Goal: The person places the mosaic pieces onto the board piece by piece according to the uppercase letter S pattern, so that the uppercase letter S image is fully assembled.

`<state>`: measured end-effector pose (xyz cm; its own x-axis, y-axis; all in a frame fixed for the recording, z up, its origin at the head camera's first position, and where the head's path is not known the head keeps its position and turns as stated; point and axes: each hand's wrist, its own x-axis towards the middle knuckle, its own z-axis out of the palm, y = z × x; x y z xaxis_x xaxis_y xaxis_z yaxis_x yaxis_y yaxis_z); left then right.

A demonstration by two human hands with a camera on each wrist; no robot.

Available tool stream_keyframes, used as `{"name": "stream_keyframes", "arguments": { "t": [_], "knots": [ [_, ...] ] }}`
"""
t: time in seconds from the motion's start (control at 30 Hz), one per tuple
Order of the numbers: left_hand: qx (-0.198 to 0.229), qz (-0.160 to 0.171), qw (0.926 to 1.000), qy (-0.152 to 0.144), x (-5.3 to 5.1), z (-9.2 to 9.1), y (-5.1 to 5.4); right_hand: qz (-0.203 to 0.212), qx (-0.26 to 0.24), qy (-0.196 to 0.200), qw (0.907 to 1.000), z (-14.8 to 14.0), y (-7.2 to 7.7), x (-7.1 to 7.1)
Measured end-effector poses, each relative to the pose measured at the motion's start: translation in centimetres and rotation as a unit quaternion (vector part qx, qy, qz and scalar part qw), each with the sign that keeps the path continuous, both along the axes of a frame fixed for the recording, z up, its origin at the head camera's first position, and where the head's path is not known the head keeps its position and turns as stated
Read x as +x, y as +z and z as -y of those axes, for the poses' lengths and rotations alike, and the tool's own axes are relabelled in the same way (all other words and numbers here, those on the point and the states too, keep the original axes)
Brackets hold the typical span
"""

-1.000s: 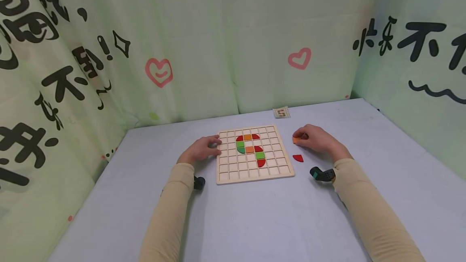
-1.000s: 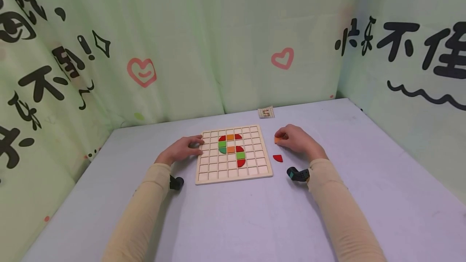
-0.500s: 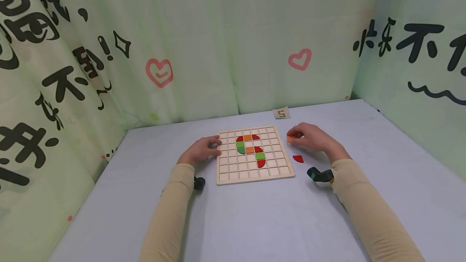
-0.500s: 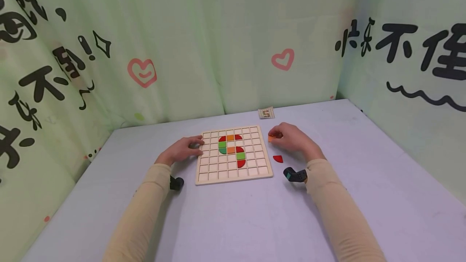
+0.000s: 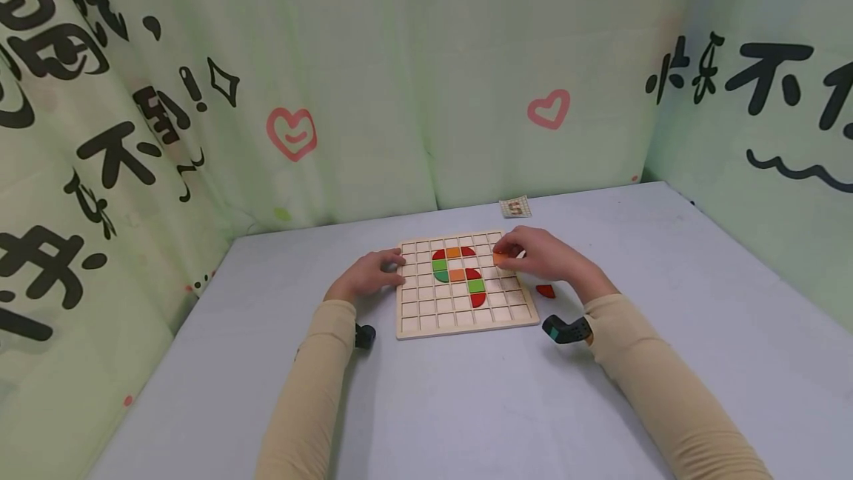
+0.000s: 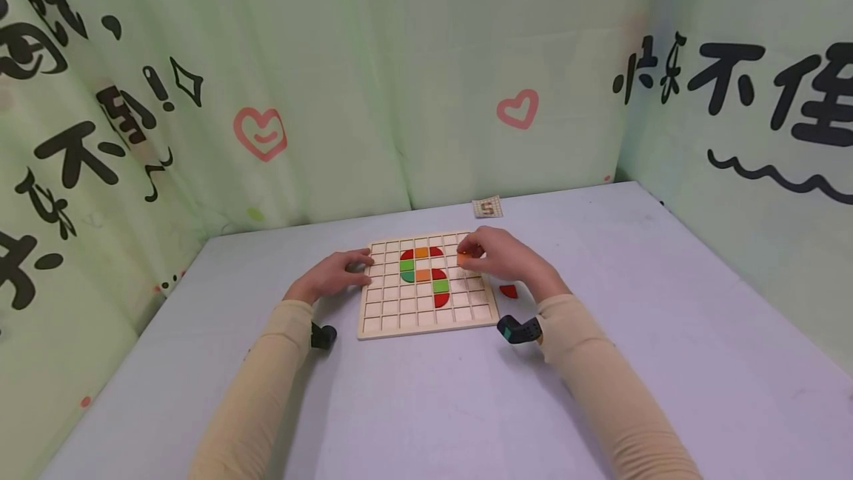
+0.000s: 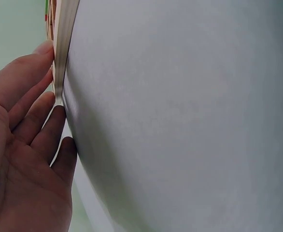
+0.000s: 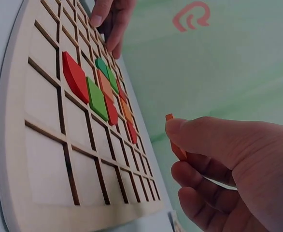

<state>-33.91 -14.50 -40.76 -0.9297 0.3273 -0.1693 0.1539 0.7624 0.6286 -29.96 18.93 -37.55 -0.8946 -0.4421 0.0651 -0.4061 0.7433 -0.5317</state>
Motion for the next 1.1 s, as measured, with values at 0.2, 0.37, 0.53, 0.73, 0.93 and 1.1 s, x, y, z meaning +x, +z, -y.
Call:
{"name": "stream_keyframes", "arguments": {
  "t": [0.2, 0.37, 0.53, 0.73, 0.93, 1.1],
  "knots": [
    [0.003, 0.002, 1.0000, 0.002, 0.1, 0.0, -0.1, 0.004, 0.003, 0.029, 0.9996, 1.9, -0.2, 0.3],
    [-0.002, -0.003, 1.0000, 0.000, 0.1, 0.0, 0.0, 0.008, 0.010, 0.064, 0.9979, 3.3, -0.6, 0.5],
    [-0.002, -0.001, 1.0000, 0.005, 0.1, -0.1, 0.0, 0.010, 0.025, 0.087, 0.9958, 4.5, -0.8, 0.9],
    [0.001, 0.004, 0.9999, 0.013, 0.1, -0.2, 0.0, -0.003, 0.046, 0.107, 0.9932, 5.7, -1.2, 1.2],
    [-0.002, 0.004, 0.9999, 0.009, 0.2, -0.1, 0.1, -0.023, 0.062, 0.132, 0.9890, 6.4, -1.5, 1.3],
    [0.001, 0.002, 1.0000, 0.007, 0.3, -0.1, 0.1, -0.030, 0.070, 0.139, 0.9873, 6.7, -1.6, 1.4]
  ]
}}
